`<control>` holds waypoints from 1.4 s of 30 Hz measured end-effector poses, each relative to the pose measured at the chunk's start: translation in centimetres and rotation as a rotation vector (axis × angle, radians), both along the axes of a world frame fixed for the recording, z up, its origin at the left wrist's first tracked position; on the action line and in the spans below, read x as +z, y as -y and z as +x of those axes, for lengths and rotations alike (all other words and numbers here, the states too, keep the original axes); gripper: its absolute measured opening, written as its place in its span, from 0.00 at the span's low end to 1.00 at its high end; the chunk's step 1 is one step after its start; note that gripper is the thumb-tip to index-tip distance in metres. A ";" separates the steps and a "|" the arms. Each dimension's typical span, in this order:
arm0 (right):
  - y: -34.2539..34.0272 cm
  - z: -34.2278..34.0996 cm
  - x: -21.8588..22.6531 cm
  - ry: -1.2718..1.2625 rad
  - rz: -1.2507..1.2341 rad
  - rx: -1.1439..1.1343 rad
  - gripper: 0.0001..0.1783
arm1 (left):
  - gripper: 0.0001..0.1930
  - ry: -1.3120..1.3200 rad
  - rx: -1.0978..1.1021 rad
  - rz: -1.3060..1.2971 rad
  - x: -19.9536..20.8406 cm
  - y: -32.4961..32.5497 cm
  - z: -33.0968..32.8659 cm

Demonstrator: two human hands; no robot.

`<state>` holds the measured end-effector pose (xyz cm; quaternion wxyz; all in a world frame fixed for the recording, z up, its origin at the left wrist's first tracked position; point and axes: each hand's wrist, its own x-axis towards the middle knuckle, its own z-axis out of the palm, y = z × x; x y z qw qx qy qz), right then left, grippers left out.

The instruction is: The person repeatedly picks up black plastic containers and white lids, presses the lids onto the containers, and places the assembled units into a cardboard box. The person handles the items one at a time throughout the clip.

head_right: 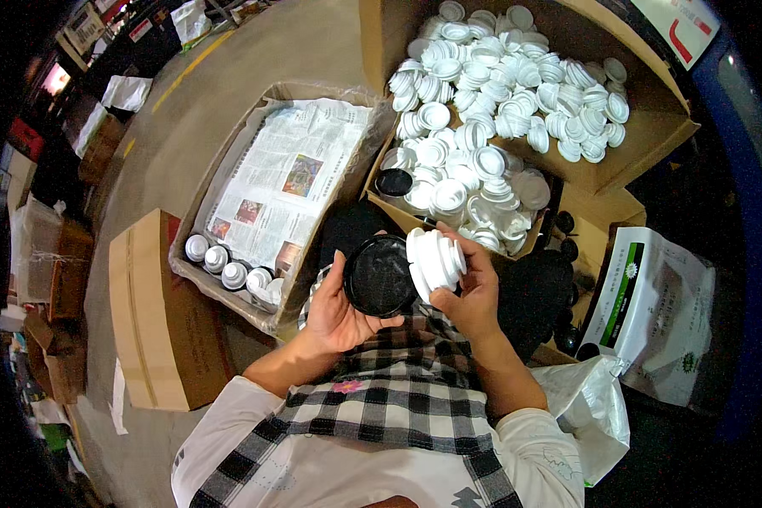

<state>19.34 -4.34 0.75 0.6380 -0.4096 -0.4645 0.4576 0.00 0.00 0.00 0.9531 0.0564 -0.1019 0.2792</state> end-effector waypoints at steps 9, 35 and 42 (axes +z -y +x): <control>1.3 -2.3 2.6 0.645 0.283 -0.205 0.43 | 0.27 -0.379 0.264 0.058 3.1 1.6 1.3; 0.9 -3.1 1.0 0.707 0.295 -0.198 0.42 | 0.35 -0.532 0.376 0.338 2.9 2.2 1.3; 0.4 -2.0 0.4 0.723 0.309 -0.069 0.45 | 0.35 -0.880 0.567 0.717 1.2 0.3 1.5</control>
